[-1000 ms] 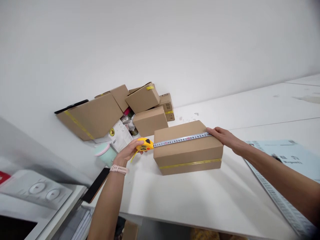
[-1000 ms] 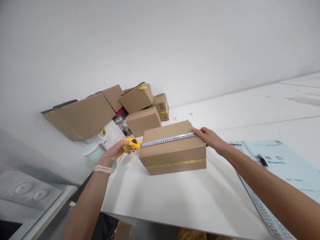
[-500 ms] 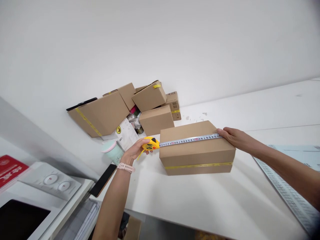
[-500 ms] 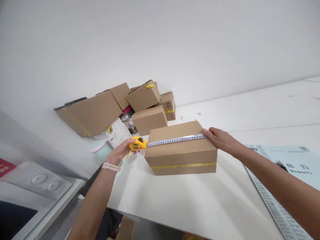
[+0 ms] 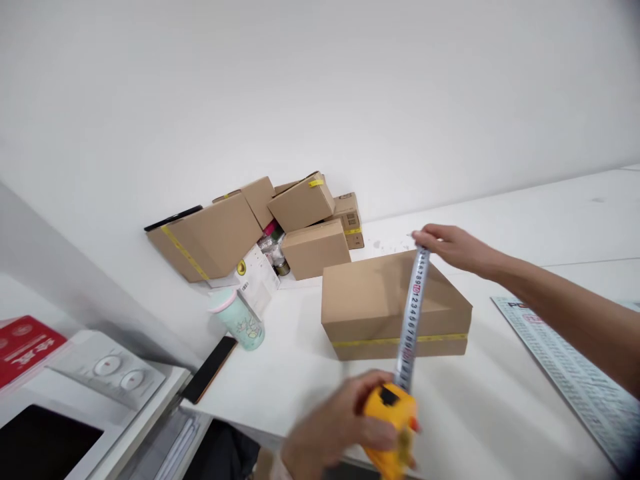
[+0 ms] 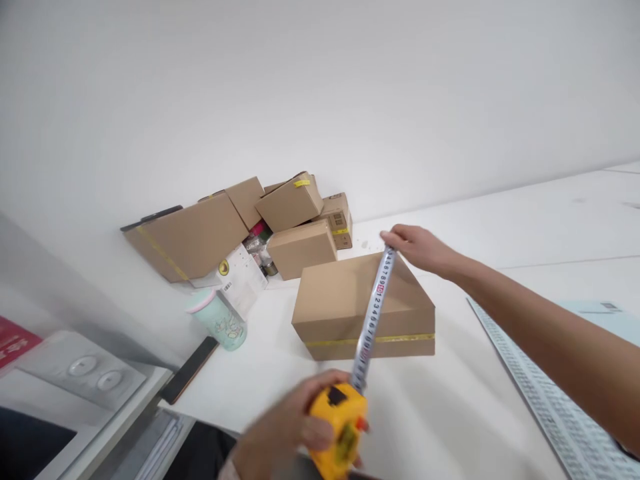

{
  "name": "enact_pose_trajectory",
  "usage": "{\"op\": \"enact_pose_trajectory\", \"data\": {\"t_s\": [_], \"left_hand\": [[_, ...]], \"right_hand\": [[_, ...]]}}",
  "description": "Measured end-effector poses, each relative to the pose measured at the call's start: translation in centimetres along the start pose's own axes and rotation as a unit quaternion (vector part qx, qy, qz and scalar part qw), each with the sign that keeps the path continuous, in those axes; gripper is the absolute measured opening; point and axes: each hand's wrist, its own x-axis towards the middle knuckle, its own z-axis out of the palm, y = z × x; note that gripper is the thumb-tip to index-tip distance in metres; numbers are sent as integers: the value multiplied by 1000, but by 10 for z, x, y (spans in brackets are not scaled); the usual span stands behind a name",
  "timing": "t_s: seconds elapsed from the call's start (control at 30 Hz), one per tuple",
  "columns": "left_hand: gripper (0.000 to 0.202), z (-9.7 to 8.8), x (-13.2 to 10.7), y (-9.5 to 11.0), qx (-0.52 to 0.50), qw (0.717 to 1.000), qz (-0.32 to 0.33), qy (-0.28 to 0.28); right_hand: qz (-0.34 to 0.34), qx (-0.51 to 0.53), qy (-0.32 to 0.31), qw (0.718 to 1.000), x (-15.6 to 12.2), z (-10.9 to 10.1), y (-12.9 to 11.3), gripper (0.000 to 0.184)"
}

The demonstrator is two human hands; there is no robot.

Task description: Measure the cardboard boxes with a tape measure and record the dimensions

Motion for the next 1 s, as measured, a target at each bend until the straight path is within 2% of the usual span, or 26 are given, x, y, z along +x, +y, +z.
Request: {"op": "enact_pose_trajectory", "data": {"t_s": [0.07,0.1,0.2,0.3,0.4,0.73,1.0], "left_hand": [[76,37,19,-23,-110,994,14,-3],[74,51,28,-27,-156,987,40,2],[70,74,48,-18,-207,973,100,16],[69,77,56,2,-198,973,107,42],[69,77,59,9,-196,974,101,57],[64,103,63,-13,-262,957,113,46],[64,107,59,-14,-254,959,106,67]], "right_hand": [[10,-47,-76,996,17,17,-3,48],[16,-60,-97,993,25,25,-3,47],[30,-78,-106,991,46,45,2,46],[40,-86,-110,989,61,58,12,48],[41,-88,-120,988,69,66,22,51],[14,-17,-156,987,65,67,39,52],[18,-1,-144,989,65,69,44,47]]}}
